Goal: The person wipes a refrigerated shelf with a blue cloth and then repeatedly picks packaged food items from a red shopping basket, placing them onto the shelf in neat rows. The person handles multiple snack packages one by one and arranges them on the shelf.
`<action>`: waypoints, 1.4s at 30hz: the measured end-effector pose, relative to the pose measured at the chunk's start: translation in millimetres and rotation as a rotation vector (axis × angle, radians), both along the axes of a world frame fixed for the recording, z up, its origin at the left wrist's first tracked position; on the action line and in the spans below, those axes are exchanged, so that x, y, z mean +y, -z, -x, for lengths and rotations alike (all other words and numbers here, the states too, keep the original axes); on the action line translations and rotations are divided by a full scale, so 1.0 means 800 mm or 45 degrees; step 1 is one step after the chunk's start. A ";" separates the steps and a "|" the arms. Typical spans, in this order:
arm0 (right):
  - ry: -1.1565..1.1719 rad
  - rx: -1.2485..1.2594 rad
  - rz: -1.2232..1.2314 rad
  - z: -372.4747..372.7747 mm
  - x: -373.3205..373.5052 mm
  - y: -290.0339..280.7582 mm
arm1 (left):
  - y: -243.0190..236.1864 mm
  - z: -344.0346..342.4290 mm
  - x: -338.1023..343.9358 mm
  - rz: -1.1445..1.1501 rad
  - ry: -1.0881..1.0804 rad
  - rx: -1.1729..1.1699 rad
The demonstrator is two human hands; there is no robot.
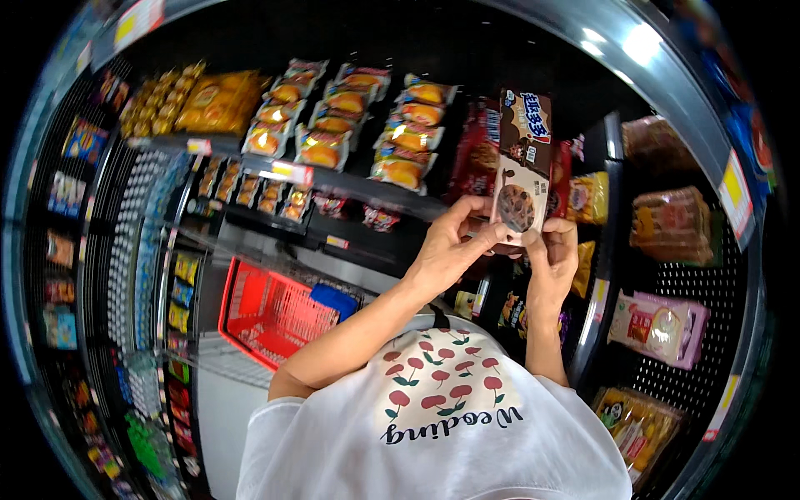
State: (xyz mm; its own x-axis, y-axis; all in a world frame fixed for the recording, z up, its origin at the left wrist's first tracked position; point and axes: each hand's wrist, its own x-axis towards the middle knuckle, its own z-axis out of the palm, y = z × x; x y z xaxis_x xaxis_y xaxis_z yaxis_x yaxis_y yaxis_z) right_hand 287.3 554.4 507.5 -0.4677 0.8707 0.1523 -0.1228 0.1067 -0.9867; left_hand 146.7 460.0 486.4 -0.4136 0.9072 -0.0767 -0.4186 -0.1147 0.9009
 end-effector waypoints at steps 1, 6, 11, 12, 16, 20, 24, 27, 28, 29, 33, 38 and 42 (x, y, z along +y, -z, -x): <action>-0.090 0.012 0.007 0.010 -0.012 0.003 | 0.000 0.005 -0.015 0.004 -0.092 0.008; -0.570 -0.114 0.063 0.063 -0.075 0.038 | 0.028 0.035 -0.116 -0.036 -0.508 -0.039; -0.860 -0.400 -0.311 0.093 -0.114 0.029 | 0.086 0.045 -0.257 0.218 -0.951 -0.127; -0.872 -0.454 -0.362 0.097 -0.118 0.028 | 0.099 0.043 -0.287 0.311 -1.065 -0.093; -0.984 -0.577 -0.430 0.105 -0.128 0.042 | 0.182 0.023 -0.396 0.559 -1.463 -0.082; -1.165 -0.682 -0.516 0.114 -0.148 0.049 | 0.315 -0.013 -0.510 1.010 -1.589 -0.399; -1.303 -0.740 -0.602 0.120 -0.167 0.051 | 0.425 -0.067 -0.564 1.021 -1.521 -0.819; -1.351 -0.777 -0.631 0.122 -0.175 0.051 | 0.495 -0.093 -0.586 0.963 -1.336 -1.164; -1.356 -0.795 -0.652 0.123 -0.177 0.051 | 0.511 -0.098 -0.589 0.995 -1.309 -1.233; -1.362 -0.814 -0.672 0.123 -0.179 0.051 | 0.527 -0.103 -0.591 1.027 -1.280 -1.302; -1.350 -0.862 -0.701 0.120 -0.183 0.054 | 0.570 -0.109 -0.586 1.062 -1.229 -1.371; -1.335 -0.870 -0.759 0.115 -0.183 0.057 | 0.569 -0.099 -0.568 1.180 -1.182 -1.223; -1.304 -0.830 -0.801 0.110 -0.180 0.059 | 0.566 -0.090 -0.568 1.329 -1.076 -1.107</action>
